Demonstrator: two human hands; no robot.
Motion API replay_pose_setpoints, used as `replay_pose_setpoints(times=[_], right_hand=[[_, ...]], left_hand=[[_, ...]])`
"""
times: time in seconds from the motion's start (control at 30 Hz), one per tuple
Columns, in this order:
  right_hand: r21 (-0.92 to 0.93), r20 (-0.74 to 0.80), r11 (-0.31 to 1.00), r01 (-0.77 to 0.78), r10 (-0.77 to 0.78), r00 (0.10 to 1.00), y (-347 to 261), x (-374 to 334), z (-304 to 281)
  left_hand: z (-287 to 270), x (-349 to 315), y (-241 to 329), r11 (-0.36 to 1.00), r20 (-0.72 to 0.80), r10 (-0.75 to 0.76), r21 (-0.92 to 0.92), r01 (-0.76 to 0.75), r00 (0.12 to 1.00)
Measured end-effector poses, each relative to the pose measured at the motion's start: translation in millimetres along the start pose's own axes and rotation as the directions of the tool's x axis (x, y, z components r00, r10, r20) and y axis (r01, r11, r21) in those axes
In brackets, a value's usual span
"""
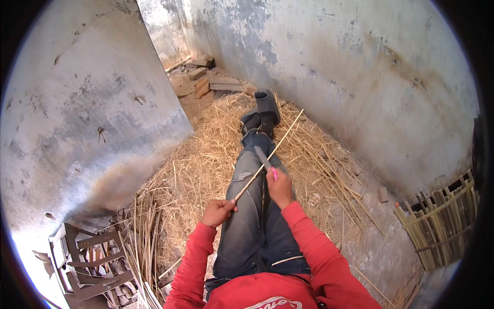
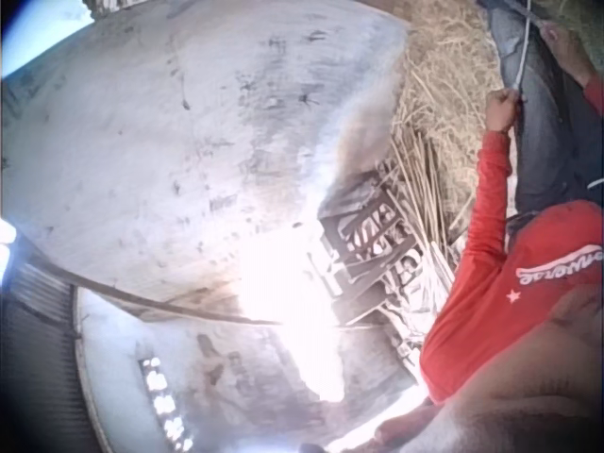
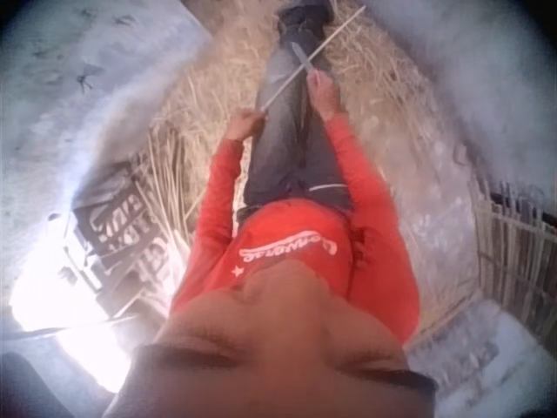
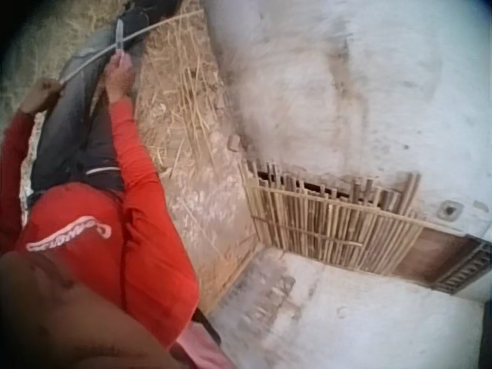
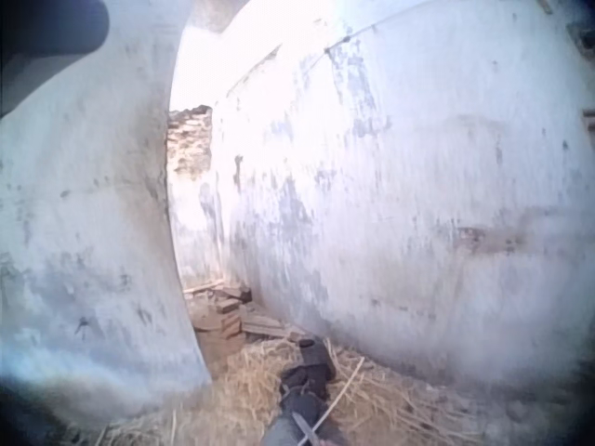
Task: The person scrapes a long, thin wooden stick using a small knife to remove bark or smooth the surface.
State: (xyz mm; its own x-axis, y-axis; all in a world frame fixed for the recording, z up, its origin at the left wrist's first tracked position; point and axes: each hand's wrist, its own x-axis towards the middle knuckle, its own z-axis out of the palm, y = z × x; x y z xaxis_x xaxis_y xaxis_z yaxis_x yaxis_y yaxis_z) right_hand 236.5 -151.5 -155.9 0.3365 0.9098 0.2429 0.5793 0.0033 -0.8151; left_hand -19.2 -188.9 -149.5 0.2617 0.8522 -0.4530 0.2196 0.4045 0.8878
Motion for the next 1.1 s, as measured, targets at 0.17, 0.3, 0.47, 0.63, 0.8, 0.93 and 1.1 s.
replay_pose_setpoints(times=[0.17,0.3,0.47,0.63,0.8,0.93,1.1], right_hand=[[0.037,0.187,0.986,0.161,-0.165,0.968,-15,-49,22],[-0.012,0.265,0.974,0.228,-0.216,0.94,-11,-40,9],[0.068,0.135,0.99,0.127,-0.135,0.982,-4,-25,14],[0.012,-0.015,0.996,0.093,-0.093,0.996,20,14,4],[0.042,0.133,0.985,0.167,-0.171,0.976,8,-29,5],[-0.036,0.158,0.972,0.232,-0.224,0.962,11,-37,2],[0.014,0.033,0.994,0.106,-0.106,0.994,16,-3,-6]], left_hand=[[0,2,-3,0.993,-0.061,0.112,0.035,-0.11,0.992],[8,-17,2,0.993,-0.083,0.106,0.055,-0.101,0.991],[-1,-67,-10,0.842,-0.364,0.428,0.492,-0.219,0.827],[-35,-117,-56,0.945,-0.285,0.283,0.245,-0.215,0.916],[-9,-100,-44,0.853,-0.347,0.465,0.422,-0.307,0.815],[-9,-71,-63,0.925,-0.337,0.373,0.206,-0.319,0.865],[1,-53,-43,0.924,-0.27,0.38,0.16,-0.348,0.884]])
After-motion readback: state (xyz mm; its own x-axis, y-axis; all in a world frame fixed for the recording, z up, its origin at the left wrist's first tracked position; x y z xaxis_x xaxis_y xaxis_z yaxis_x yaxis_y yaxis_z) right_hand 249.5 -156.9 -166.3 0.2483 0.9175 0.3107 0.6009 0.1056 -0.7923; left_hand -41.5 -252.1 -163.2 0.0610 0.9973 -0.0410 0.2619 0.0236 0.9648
